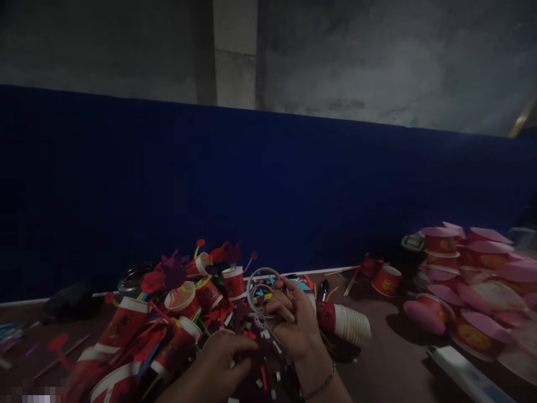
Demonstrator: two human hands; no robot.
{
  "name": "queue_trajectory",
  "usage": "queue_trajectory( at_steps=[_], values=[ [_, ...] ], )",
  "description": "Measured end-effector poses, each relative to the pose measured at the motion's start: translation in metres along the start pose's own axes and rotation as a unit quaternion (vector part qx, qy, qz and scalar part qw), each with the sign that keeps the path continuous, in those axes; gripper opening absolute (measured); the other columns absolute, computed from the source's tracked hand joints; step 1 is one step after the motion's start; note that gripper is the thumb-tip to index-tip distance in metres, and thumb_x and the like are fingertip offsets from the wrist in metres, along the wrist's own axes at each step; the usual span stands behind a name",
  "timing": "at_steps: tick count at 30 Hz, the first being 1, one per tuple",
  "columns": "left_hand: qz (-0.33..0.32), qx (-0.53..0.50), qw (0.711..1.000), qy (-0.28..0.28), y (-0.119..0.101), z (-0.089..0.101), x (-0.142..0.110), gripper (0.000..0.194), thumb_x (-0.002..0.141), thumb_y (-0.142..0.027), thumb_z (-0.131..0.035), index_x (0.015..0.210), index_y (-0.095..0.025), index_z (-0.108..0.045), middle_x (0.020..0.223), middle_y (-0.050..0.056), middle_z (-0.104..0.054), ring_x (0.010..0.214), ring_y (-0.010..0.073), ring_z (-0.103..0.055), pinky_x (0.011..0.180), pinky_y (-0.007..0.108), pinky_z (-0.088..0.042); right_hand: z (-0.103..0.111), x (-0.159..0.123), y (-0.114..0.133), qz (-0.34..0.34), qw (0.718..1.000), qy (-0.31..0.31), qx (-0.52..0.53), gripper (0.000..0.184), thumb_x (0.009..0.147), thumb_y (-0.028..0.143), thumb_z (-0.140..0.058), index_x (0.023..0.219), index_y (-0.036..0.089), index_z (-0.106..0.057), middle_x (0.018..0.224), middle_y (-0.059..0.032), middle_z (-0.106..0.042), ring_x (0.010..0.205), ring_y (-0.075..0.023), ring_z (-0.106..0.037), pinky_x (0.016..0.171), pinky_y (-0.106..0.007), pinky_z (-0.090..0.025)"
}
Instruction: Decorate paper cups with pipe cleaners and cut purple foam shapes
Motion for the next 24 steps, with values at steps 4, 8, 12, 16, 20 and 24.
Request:
queue_trajectory(
  at_steps=[4, 8, 12, 16, 20, 24],
  values=[
    [-0.014, -0.017, 0.998, -0.057, 0.005, 0.007, 0.007, 0.039, 0.07, -0.008, -0.048, 0.101, -0.024, -0.067, 0.097, 0.004, -0.071, 0.09, 0.0215, -0.063, 0.077, 0.028, -0.046, 0.003, 0.002, -0.006, -0.025, 0.999, 0.005, 0.023, 0.017, 0.083, 0.022, -0.053, 0.067, 0.015, -0.051, 0.037, 0.0157, -0.016, 0.03, -0.0015, -0.01, 0.041, -0.01, -0.037],
    [0.006, -0.085, 0.98, -0.182, 0.01, 0.029, 0.009, 0.04, 0.079, -0.021, -0.048, 0.118, -0.018, -0.054, 0.113, 0.009, -0.063, 0.095, 0.0216, -0.06, 0.081, 0.032, -0.047, 0.004, 0.004, -0.013, -0.054, 0.998, -0.003, -0.01, 0.02, 0.08, 0.026, -0.055, 0.064, 0.016, -0.049, 0.037, 0.0156, -0.013, 0.032, -0.0018, -0.007, 0.036, -0.01, -0.031],
    [-0.003, -0.085, 0.975, -0.206, 0.003, 0.042, 0.009, 0.031, 0.081, -0.032, -0.049, 0.103, -0.018, -0.064, 0.107, 0.009, -0.065, 0.101, 0.0238, -0.058, 0.089, 0.036, -0.043, 0.006, 0.002, -0.02, -0.045, 0.993, -0.046, -0.1, 0.027, 0.078, 0.036, -0.058, 0.06, 0.016, -0.053, 0.035, 0.0148, -0.015, 0.033, -0.0023, -0.008, 0.036, -0.013, -0.032],
    [0.031, -0.153, 0.969, -0.19, 0.012, 0.041, 0.012, 0.029, 0.077, -0.034, -0.053, 0.095, -0.016, -0.069, 0.09, 0.007, -0.072, 0.088, 0.0229, -0.063, 0.079, 0.033, -0.048, 0.005, -0.001, -0.019, 0.02, 0.972, -0.063, -0.225, 0.03, 0.073, 0.039, -0.064, 0.056, 0.015, -0.055, 0.034, 0.0148, -0.016, 0.032, -0.002, -0.009, 0.037, -0.017, -0.033],
    [0.065, -0.185, 0.958, -0.21, 0.022, 0.043, 0.013, 0.028, 0.071, -0.034, -0.06, 0.087, -0.015, -0.072, 0.073, 0.006, -0.073, 0.074, 0.0218, -0.065, 0.067, 0.03, -0.049, -0.001, -0.004, -0.015, 0.08, 0.935, -0.031, -0.343, 0.031, 0.068, 0.041, -0.07, 0.057, 0.015, -0.056, 0.034, 0.0118, -0.027, 0.032, -0.0022, -0.019, 0.034, -0.016, -0.023],
    [0.096, -0.225, 0.943, -0.225, 0.022, 0.048, 0.013, 0.026, 0.065, -0.034, -0.064, 0.081, -0.015, -0.073, 0.075, 0.007, -0.074, 0.069, 0.021, -0.065, 0.061, 0.028, -0.049, -0.012, -0.009, -0.017, 0.065, 0.888, 0.039, -0.453, 0.034, 0.073, 0.048, -0.063, 0.065, 0.015, -0.058, 0.039, 0.0065, -0.044, 0.034, -0.0039, -0.029, 0.035, -0.018, -0.02]
  ],
)
Point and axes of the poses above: each hand's wrist, its own x-axis towards the middle knuckle, its own z-axis out of the back of the hand, y = z × x, the point moved 6 cm from there along x, towards the middle knuckle
